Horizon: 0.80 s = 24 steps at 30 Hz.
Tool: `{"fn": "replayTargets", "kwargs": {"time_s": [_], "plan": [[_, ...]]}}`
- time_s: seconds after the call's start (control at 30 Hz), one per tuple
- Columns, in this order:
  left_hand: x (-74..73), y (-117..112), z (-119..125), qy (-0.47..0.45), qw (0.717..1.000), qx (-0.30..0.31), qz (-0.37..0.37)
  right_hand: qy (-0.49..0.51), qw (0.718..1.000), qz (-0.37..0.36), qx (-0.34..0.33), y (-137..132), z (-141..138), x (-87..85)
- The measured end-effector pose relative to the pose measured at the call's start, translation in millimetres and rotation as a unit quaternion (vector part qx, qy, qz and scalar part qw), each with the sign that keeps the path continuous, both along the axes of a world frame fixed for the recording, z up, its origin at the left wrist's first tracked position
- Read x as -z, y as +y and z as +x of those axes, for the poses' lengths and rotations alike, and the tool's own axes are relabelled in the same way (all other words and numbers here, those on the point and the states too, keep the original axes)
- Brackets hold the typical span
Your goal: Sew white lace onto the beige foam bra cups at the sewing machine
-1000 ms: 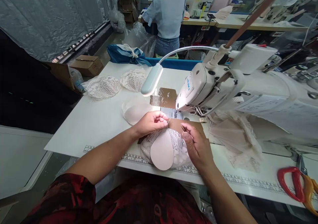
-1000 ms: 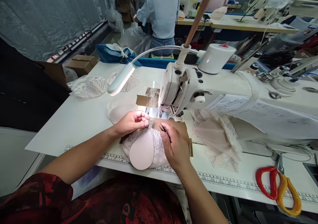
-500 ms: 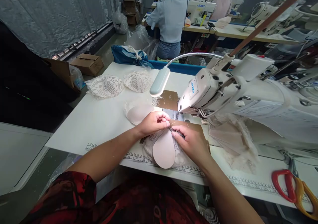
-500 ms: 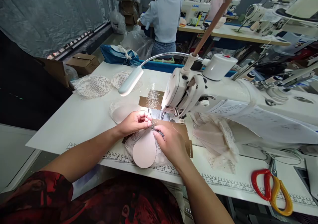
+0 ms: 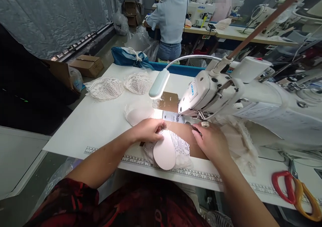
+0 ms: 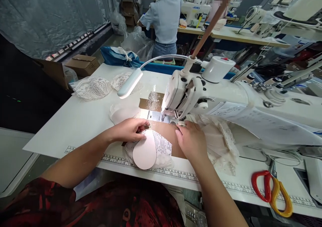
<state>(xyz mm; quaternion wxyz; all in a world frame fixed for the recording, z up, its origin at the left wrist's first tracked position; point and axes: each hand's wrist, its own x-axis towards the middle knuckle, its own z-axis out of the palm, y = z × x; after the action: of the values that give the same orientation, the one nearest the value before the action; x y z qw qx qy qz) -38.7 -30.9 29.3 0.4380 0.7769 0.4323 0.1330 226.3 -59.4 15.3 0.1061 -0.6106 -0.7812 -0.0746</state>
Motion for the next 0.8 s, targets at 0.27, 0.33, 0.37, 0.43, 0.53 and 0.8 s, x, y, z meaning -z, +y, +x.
{"fn": "replayTargets", "kwargs": {"time_s": [0.27,0.33,0.37,0.43,0.53,0.8], "plan": [[-4.3,14.8,22.0,0.031,0.996,0.047,0.065,0.157,0.932,-0.199,-0.258,3.9,-13.7,-20.6],[-3.9,27.4,26.7,0.031,0.995,0.060,0.076,0.117,0.940,-0.199,-0.252,8.9,-15.7,-14.6],[-2.4,35.0,28.3,0.030,0.994,0.063,0.079,0.106,0.946,-0.191,-0.241,10.7,-16.1,-10.0],[2.6,51.5,29.9,0.029,0.994,0.063,0.083,0.107,0.956,-0.162,-0.220,12.3,-16.3,0.5],[8.1,72.4,29.2,0.047,0.993,0.059,0.093,0.131,0.961,-0.122,-0.212,11.1,-15.2,13.4],[-18.9,29.6,30.2,0.112,0.955,0.050,0.271,0.115,0.974,-0.071,-0.179,7.3,-9.8,20.4]]}}
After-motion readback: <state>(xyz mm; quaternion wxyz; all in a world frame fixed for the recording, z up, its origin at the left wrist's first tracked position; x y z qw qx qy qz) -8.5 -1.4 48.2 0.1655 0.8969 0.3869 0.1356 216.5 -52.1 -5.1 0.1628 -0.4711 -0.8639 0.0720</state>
